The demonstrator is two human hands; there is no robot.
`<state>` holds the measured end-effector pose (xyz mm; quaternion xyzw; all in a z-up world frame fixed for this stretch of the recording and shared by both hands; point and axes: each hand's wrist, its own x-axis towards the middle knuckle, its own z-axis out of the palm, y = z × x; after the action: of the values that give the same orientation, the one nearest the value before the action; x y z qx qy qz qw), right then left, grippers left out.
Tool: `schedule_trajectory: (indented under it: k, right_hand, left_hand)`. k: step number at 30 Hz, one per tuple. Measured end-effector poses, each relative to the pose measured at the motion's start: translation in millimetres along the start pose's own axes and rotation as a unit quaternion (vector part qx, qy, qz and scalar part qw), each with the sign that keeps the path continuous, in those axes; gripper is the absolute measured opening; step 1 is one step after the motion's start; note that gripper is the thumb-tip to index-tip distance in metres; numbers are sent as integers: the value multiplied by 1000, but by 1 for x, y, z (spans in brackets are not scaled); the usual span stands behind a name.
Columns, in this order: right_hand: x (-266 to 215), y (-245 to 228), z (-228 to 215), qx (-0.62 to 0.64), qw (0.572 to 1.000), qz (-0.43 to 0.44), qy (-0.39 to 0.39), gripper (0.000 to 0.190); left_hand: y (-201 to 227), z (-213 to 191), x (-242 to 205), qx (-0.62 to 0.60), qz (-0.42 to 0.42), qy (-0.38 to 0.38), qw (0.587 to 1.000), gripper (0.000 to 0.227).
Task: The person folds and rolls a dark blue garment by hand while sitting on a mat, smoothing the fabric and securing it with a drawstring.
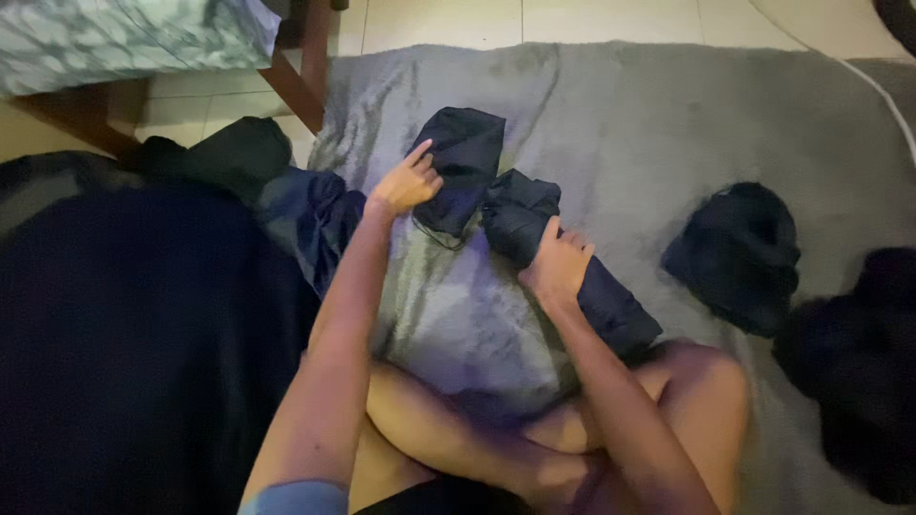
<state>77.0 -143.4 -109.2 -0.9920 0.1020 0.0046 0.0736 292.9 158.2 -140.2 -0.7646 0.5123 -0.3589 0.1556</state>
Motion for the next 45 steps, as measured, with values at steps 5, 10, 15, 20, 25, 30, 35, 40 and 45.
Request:
schedule_trajectory:
  k: [5, 10, 15, 20, 25, 30, 35, 40, 45]
  right_hand:
    - [-2, -4, -22, 8, 999, 1, -44, 117]
    - [-9, -4, -27, -23, 999, -31, 34, 134]
    - [-10, -4, -32, -13, 998, -53, 44, 146]
    - [6, 2, -32, 28, 998, -26, -52, 134]
    - [16, 31, -30, 95, 994, -47, -32, 134]
    - [15, 61, -96, 234, 969, 38, -69, 140]
    - [-5, 81, -141, 465, 826, -283, -147, 115]
    - [-11, 47, -143, 450, 803, -316, -229, 125]
    - [17, 51, -137, 382, 832, -365, -169, 154]
  left_hand:
    - [-21, -17, 1, -47, -6, -182, 982, 27]
    - [-14, 2, -29, 6, -15, -82, 996, 14]
    - [-1, 25, -28, -30, 29, -30, 999, 5]
    - [-21, 6, 16, -379, -248, -207, 867, 39]
    - [-47, -36, 85, -537, -341, -85, 767, 23]
    - [-65, -128, 143, -615, -349, -67, 703, 26]
    - [-54, -153, 162, -659, -202, -49, 723, 33]
    - [-57, -219, 188, -719, -132, -74, 678, 54]
    - [-71, -253, 161, -644, -76, -150, 746, 70]
